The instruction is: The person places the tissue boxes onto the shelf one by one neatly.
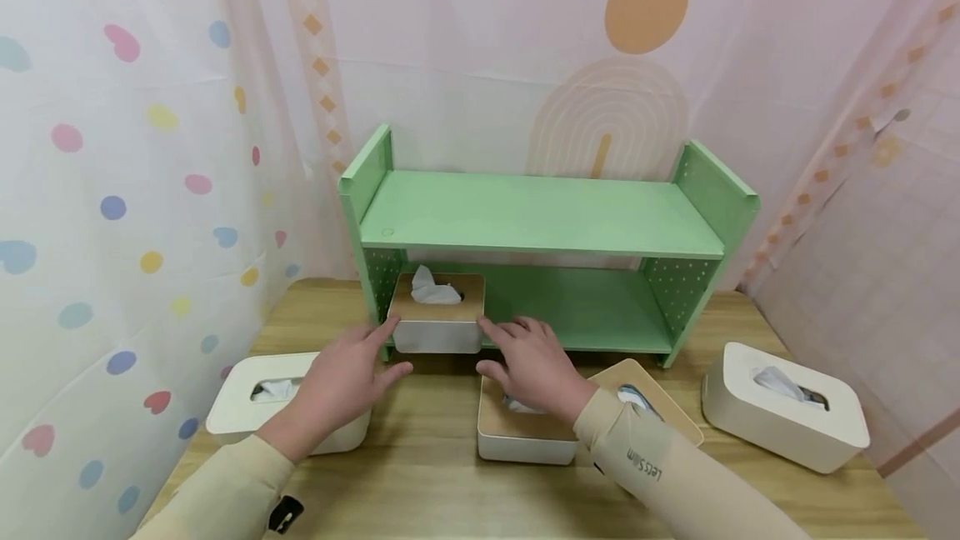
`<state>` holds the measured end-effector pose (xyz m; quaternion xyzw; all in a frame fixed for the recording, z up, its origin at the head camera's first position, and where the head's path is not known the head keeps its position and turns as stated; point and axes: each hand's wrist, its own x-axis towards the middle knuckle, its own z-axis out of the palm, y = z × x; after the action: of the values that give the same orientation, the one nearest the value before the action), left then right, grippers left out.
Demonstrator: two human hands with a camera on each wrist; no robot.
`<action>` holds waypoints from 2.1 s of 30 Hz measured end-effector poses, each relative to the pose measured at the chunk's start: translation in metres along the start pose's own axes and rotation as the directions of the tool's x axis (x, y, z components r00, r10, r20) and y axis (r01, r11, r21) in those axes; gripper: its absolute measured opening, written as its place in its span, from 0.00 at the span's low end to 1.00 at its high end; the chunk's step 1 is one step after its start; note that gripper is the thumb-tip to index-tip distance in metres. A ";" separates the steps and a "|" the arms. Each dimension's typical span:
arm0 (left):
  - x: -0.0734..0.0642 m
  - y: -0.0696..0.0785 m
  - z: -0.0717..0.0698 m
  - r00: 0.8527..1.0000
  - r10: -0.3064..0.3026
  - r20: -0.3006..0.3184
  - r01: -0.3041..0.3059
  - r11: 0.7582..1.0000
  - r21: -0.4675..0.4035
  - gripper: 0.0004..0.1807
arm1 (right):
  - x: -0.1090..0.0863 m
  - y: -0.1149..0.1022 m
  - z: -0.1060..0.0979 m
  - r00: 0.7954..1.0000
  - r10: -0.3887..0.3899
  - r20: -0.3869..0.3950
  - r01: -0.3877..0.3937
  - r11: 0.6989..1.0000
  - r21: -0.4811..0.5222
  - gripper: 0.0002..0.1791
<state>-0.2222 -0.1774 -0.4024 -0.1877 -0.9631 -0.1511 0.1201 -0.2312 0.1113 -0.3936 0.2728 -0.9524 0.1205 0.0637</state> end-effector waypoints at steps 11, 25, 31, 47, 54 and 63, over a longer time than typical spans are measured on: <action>0.006 -0.007 -0.004 0.971 -0.075 0.225 0.078 0.997 -0.006 0.57 | 0.005 0.005 0.002 0.996 0.077 0.053 -0.080 0.995 0.060 0.41; 0.021 -0.012 -0.006 0.963 -0.106 0.247 0.107 0.994 0.011 0.59 | 0.023 0.001 -0.002 0.985 0.137 0.110 -0.143 0.988 0.054 0.46; 0.024 -0.015 -0.005 0.959 -0.120 0.258 0.118 0.993 0.025 0.60 | 0.029 0.002 0.001 0.986 0.137 0.095 -0.141 0.990 0.032 0.48; 0.024 -0.017 -0.002 0.966 -0.112 0.231 0.115 0.993 0.001 0.59 | 0.024 0.010 -0.007 0.982 0.130 0.139 -0.140 0.988 0.069 0.50; 0.009 -0.001 -0.004 0.993 0.006 0.118 -0.004 1.000 -0.018 0.48 | -0.009 0.038 -0.023 0.971 0.126 0.204 -0.146 0.985 0.087 0.49; 0.001 0.040 0.015 0.972 0.182 0.152 -0.172 0.982 -0.076 0.47 | -0.076 0.083 -0.041 0.965 0.078 0.251 -0.105 0.990 0.095 0.63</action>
<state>-0.2098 -0.1365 -0.4065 -0.2878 -0.9438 -0.1544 0.0503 -0.2092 0.2285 -0.3848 0.2442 -0.9567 0.1394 -0.0753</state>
